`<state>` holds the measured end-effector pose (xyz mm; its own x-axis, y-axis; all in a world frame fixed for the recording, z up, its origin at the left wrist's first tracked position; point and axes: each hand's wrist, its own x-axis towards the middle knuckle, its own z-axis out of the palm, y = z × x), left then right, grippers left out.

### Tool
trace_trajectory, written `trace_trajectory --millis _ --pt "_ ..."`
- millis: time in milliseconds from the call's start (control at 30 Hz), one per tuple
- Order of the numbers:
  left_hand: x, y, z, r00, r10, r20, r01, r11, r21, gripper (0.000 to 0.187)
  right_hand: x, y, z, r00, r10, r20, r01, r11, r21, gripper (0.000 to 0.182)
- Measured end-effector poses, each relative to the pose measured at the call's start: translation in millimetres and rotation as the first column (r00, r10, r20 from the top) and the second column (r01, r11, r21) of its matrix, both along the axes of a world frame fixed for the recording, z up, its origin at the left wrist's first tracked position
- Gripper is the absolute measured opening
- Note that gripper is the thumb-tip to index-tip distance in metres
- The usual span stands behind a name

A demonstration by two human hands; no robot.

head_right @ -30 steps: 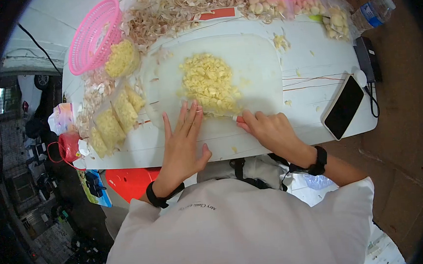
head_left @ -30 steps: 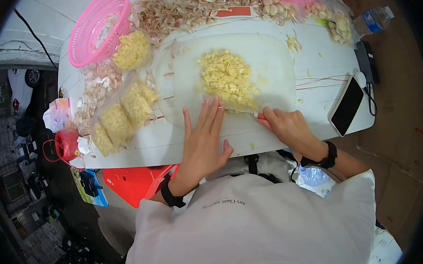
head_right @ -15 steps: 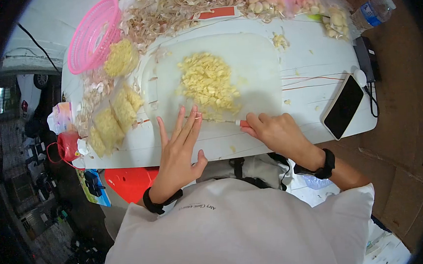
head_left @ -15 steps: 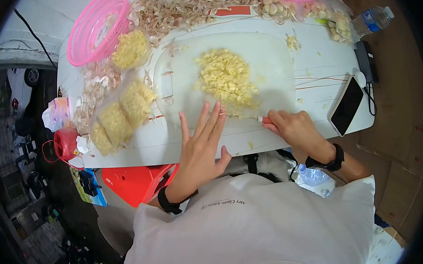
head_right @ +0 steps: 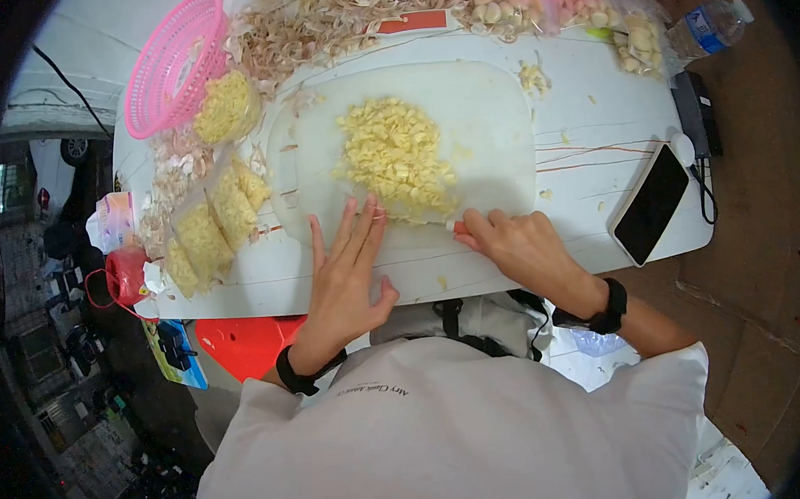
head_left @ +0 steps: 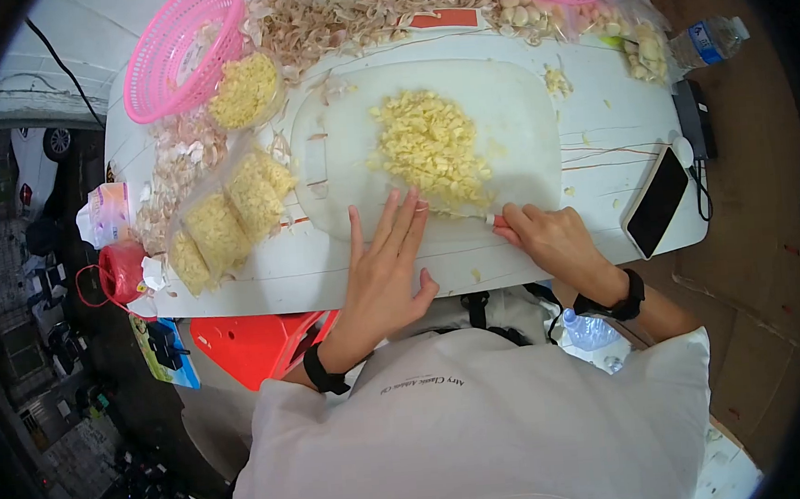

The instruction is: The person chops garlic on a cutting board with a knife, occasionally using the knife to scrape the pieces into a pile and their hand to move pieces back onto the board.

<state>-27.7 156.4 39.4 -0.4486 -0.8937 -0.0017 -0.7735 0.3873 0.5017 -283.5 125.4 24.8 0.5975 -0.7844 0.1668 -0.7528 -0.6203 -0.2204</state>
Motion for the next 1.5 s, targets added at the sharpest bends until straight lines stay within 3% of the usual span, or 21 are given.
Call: trace_trajectory --millis 133,267,400,533,1033,1200,1500 --pt "1.6 -2.4 0.7 1.0 -0.006 -0.016 0.006 1.0 -0.022 0.086 -0.2 0.8 -2.8 1.0 -0.008 -0.017 0.007 1.0 -0.014 0.028" --pt "5.8 -5.0 7.7 1.0 -0.029 0.004 0.03 0.996 -0.078 0.082 0.4 4.3 1.5 1.0 -0.023 0.02 0.022 0.997 0.077 0.026" --pt "5.3 -2.0 13.0 0.999 -0.001 -0.037 0.0 1.0 -0.03 0.084 3.6 8.4 7.0 0.998 -0.035 0.046 0.029 0.992 0.122 0.027" --pt "6.6 1.4 11.5 0.999 0.008 -0.037 -0.009 1.0 -0.024 0.084 5.4 7.6 2.7 0.997 -0.011 0.073 0.006 0.998 0.069 0.028" --pt "8.5 2.1 3.1 0.999 0.037 -0.024 -0.037 0.999 -0.005 0.083 11.0 6.6 -0.6 1.0 -0.017 -0.024 0.02 0.995 0.096 0.028" --pt "10.8 1.3 10.7 0.998 0.031 -0.053 -0.034 0.998 -0.054 0.083 11.2 9.2 4.0 0.994 -0.022 0.111 0.008 0.993 0.117 0.028" --pt "17.9 13.8 8.5 0.999 0.009 -0.044 -0.012 0.998 -0.056 0.077 13.6 16.4 4.6 0.995 0.014 0.1 -0.029 0.988 0.149 0.028"
